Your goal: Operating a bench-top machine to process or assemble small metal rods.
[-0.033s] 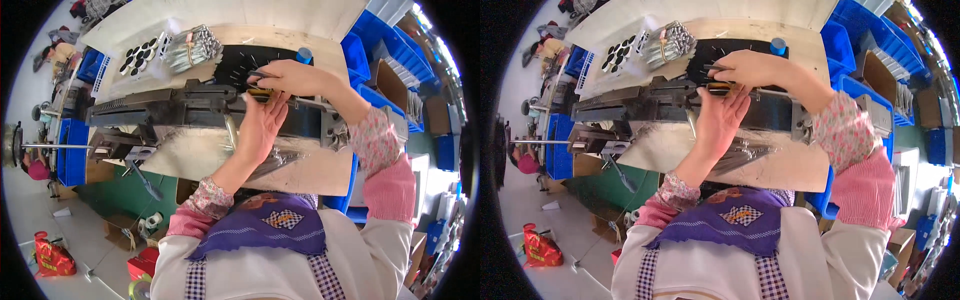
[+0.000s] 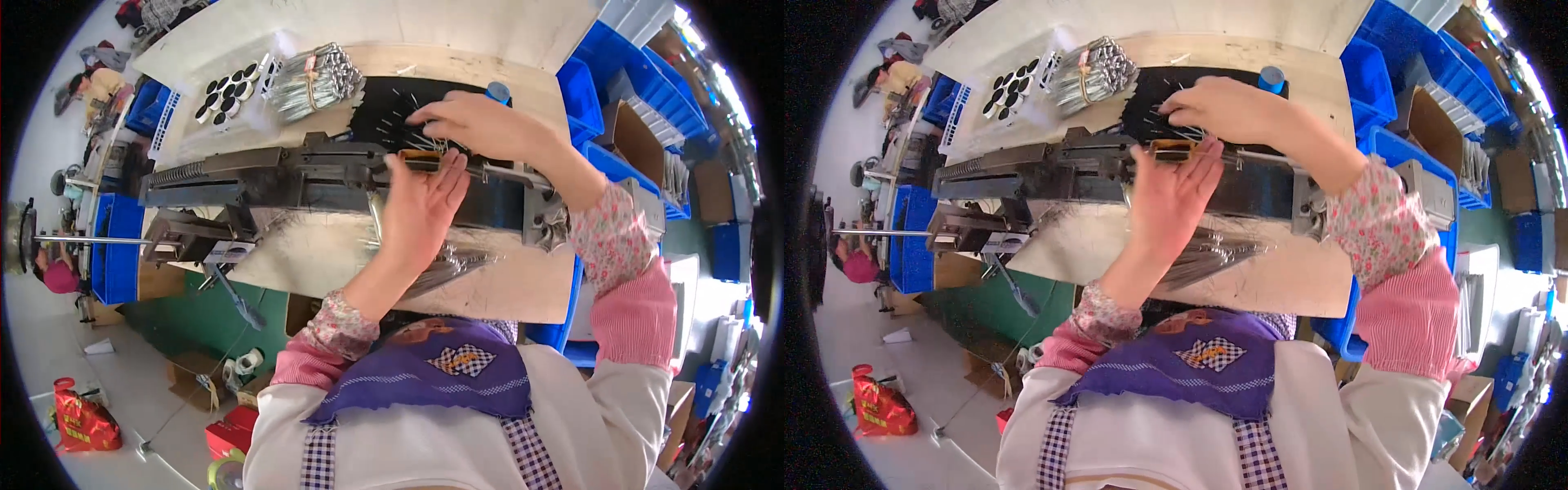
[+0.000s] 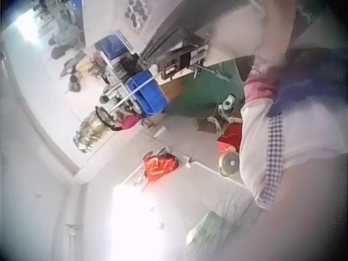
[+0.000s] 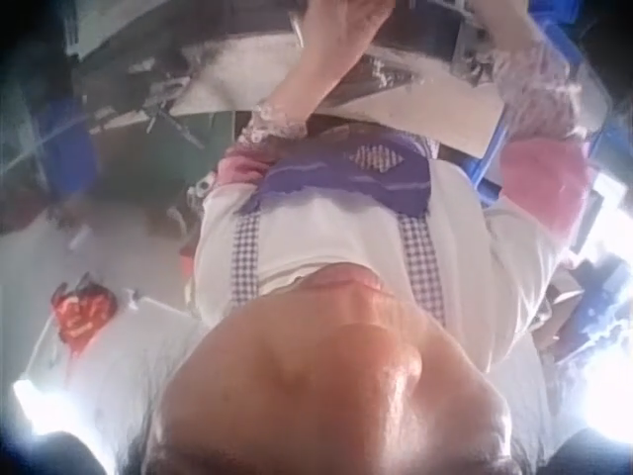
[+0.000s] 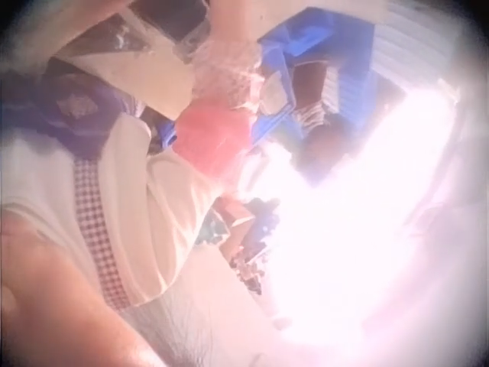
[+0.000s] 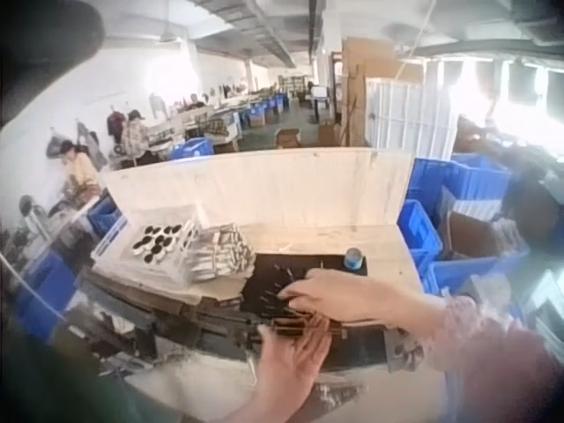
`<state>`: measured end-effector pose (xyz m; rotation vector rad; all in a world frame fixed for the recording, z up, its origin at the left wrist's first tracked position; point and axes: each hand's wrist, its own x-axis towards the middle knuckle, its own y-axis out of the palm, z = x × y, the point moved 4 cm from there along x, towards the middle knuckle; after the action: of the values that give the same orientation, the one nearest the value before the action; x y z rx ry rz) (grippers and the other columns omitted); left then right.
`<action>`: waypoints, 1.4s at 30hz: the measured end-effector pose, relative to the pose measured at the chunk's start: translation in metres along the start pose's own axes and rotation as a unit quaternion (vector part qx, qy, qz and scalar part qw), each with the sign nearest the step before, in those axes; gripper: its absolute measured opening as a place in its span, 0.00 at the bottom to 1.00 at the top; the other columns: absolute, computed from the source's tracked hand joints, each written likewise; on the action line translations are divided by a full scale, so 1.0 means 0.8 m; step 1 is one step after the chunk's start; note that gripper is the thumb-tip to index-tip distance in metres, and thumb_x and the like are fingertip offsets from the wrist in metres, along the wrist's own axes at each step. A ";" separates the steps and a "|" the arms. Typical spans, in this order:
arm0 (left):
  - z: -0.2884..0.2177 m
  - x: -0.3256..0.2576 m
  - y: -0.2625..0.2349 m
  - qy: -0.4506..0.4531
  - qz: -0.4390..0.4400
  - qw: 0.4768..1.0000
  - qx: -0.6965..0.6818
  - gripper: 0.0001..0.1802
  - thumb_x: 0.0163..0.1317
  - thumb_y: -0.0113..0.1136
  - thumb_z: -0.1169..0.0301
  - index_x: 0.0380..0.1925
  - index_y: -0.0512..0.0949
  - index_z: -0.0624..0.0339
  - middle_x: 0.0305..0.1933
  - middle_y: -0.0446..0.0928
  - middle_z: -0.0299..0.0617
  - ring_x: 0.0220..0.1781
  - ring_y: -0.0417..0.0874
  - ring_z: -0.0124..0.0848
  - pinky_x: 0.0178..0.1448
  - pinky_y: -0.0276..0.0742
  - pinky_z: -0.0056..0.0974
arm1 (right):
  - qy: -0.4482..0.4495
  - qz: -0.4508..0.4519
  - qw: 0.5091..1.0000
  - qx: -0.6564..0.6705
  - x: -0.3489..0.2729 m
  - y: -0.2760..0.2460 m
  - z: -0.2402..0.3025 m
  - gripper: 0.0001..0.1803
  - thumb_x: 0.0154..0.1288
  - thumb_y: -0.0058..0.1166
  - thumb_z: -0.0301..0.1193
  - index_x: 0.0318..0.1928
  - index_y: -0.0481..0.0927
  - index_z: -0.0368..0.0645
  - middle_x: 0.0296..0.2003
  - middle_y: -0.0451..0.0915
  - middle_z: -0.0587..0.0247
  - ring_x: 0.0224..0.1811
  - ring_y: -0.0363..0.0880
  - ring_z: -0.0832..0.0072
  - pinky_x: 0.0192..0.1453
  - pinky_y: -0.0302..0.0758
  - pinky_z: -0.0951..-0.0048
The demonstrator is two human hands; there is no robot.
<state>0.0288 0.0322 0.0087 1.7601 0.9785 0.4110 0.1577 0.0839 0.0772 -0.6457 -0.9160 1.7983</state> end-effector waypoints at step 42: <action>-0.036 -0.018 -0.017 0.020 -0.003 0.998 -0.058 0.39 0.70 0.36 0.42 0.57 0.65 0.72 0.61 0.68 0.52 0.66 0.68 0.43 0.73 0.58 0.43 | -0.100 -0.182 0.964 -0.166 -0.039 0.014 0.045 0.09 0.53 0.60 0.27 0.36 0.85 0.50 0.26 0.72 0.66 0.32 0.74 0.69 0.45 0.62 0.67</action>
<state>-0.0048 0.0409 0.0109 1.6497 0.9679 0.4912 0.1361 0.0419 0.0897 -0.4657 -1.3959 1.4094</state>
